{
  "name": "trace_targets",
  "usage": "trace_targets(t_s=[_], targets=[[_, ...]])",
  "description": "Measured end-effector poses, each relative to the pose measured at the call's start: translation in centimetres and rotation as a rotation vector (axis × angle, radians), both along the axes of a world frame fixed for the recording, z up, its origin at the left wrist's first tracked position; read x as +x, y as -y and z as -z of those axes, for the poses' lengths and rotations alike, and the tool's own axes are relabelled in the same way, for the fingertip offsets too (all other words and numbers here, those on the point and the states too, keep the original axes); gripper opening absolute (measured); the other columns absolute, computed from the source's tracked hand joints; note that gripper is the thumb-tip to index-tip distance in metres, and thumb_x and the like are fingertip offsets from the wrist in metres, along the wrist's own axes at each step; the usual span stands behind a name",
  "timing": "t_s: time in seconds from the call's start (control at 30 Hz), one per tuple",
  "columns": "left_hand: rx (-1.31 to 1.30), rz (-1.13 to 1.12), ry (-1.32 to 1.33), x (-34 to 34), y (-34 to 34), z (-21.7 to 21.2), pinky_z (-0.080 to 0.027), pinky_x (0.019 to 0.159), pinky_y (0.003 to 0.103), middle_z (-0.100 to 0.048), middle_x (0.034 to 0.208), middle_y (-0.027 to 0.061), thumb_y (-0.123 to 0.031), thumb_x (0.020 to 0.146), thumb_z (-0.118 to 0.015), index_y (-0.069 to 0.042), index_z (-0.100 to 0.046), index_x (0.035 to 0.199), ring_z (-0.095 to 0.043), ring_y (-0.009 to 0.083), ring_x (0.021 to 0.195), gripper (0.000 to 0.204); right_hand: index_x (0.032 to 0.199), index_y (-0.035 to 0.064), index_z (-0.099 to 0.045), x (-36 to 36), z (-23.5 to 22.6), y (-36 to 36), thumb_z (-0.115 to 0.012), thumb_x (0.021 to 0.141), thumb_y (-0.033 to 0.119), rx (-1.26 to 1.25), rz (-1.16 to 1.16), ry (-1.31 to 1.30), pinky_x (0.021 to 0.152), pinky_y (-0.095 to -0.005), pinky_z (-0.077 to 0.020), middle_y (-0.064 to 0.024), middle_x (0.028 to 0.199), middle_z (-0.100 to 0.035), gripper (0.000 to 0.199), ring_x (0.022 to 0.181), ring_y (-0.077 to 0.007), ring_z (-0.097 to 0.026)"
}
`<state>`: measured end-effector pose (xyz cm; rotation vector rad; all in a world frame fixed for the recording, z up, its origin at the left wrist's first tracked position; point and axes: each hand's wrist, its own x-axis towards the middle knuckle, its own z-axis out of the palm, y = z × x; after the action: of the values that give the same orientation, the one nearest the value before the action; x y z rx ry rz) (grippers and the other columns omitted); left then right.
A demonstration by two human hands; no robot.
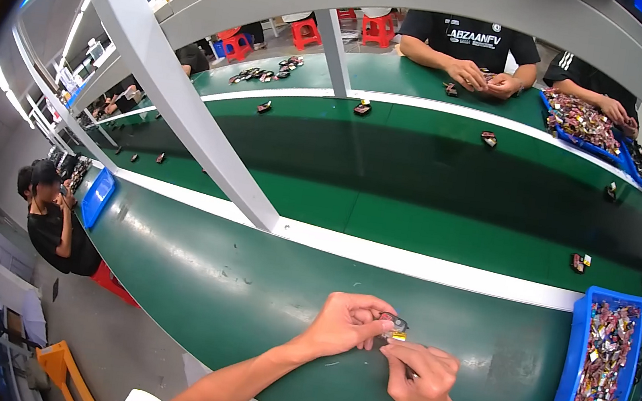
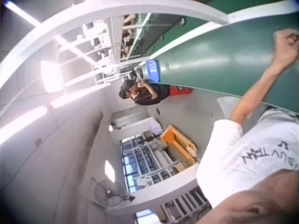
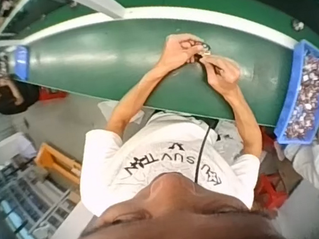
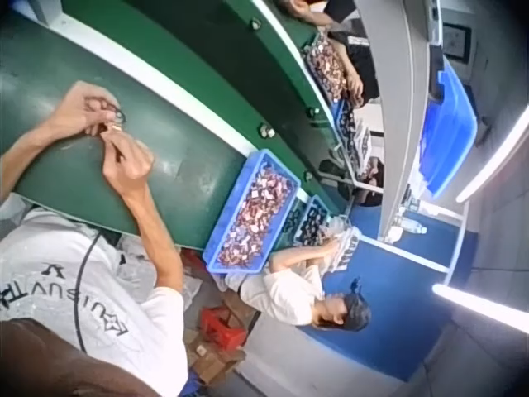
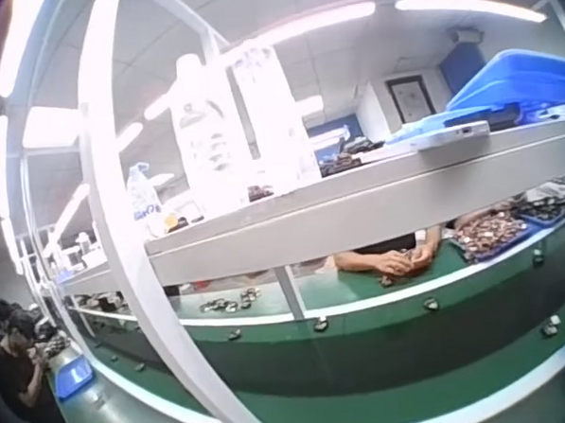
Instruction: The recorder is assembling small electronic components, possibly for miniature toy cars, on an industrial assembly line by combining parts and marking them with a pen.
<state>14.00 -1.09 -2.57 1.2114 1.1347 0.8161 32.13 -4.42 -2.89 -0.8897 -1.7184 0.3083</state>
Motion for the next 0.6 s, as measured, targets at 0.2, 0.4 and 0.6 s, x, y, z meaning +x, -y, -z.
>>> trace_targets(t_s=[0.2,0.4,0.6], targets=[[-0.054,0.002,0.054,-0.1,-0.2,-0.4,-0.044,0.047,0.022,-0.071,0.082,0.0044,-0.007,0.095,-0.069,0.002,-0.067,0.111,-0.059,0.0066,0.057,0.019,0.077,0.0032,-0.073,-0.1,-0.5,0.1,-0.079,0.068,-0.010,-0.084,0.003,-0.012,0.045,-0.0242,-0.0445,-0.0088,0.075,-0.075,0.017,0.051,-0.0159,-0.066],[-0.123,0.006,0.144,-0.1,-0.4,-1.1,-0.041,0.044,0.021,-0.067,0.085,0.0035,-0.008,0.094,-0.069,0.001,-0.064,0.108,-0.058,0.0068,0.056,0.017,0.077,0.0024,-0.071,-0.1,-1.2,0.0,-0.079,0.070,-0.010,-0.102,-0.010,-0.003,0.048,-0.0245,-0.0484,-0.0103,0.075,-0.076,0.016,0.053,-0.0170,-0.068],[-0.160,0.016,0.253,0.2,-0.4,-0.5,-0.041,0.042,0.023,-0.062,0.084,0.0047,-0.002,0.092,-0.069,0.002,-0.061,0.109,-0.057,0.0089,0.055,0.019,0.079,0.0027,-0.069,0.6,-1.1,-0.1,-0.079,0.072,-0.008,-0.110,-0.011,0.022,0.042,-0.0224,-0.0344,-0.0116,0.077,-0.075,0.016,0.041,-0.0095,-0.049]])
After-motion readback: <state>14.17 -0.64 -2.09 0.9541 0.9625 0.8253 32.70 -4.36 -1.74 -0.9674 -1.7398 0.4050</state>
